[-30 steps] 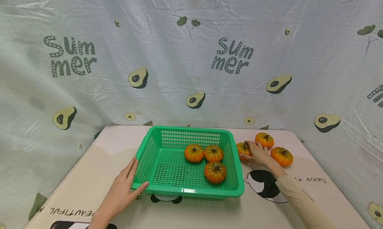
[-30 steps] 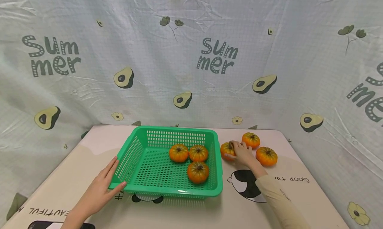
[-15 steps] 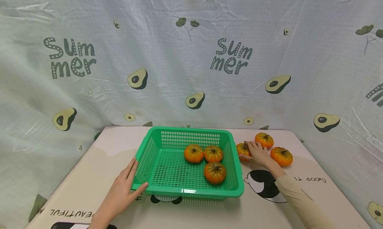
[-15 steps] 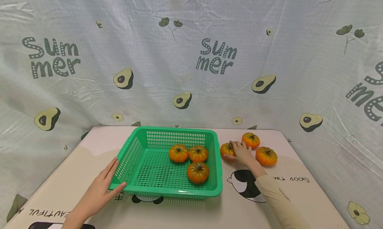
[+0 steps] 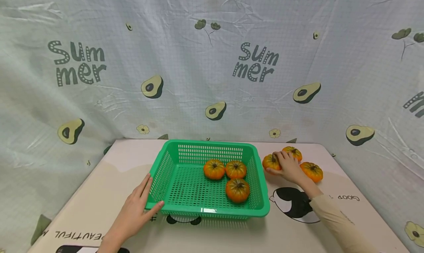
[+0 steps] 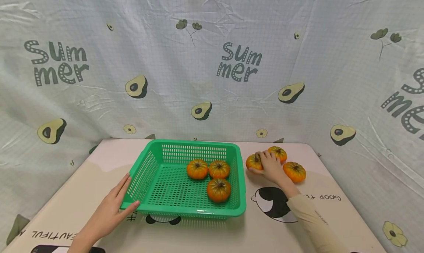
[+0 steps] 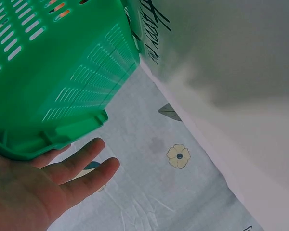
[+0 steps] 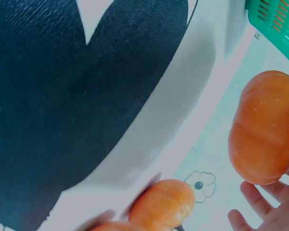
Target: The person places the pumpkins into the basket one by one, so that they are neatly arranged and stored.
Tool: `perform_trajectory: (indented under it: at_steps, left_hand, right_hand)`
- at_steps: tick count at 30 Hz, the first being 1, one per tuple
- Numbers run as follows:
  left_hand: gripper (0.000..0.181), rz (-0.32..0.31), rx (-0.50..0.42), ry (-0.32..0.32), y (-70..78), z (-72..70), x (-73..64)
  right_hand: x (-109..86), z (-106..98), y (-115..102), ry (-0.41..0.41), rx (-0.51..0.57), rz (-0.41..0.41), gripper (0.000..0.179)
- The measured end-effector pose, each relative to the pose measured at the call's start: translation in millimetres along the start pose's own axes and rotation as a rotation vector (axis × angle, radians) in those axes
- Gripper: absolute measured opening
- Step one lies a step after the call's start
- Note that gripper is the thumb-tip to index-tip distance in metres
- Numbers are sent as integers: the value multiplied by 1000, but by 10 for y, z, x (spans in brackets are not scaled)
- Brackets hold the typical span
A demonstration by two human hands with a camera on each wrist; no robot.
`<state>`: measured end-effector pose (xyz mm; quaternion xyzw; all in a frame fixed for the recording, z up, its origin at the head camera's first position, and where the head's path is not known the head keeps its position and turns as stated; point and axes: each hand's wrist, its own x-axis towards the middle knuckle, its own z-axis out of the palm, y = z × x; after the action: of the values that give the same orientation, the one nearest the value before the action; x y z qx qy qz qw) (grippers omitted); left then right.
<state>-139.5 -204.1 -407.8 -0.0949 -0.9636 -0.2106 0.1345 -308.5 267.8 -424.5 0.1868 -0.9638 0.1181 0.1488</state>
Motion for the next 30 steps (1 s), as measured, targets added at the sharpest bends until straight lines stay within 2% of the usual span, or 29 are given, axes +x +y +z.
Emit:
perform_trajectory:
  at_steps: [12, 18, 25, 30]
  left_hand:
    - [79, 2, -7, 4, -14, 6, -21]
    - [79, 3, -5, 3, -14, -4, -23]
    - [79, 9, 10, 11, -12, 4, -10]
    - [80, 5, 26, -3, -13, -5, 6]
  right_hand:
    - [19, -179, -85, 103, -79, -107, 63]
    - [64, -297, -150, 112, -81, -143, 62]
    - [115, -426, -253, 155, -99, -240, 60]
    - [144, -543, -386, 172, -87, -277, 60]
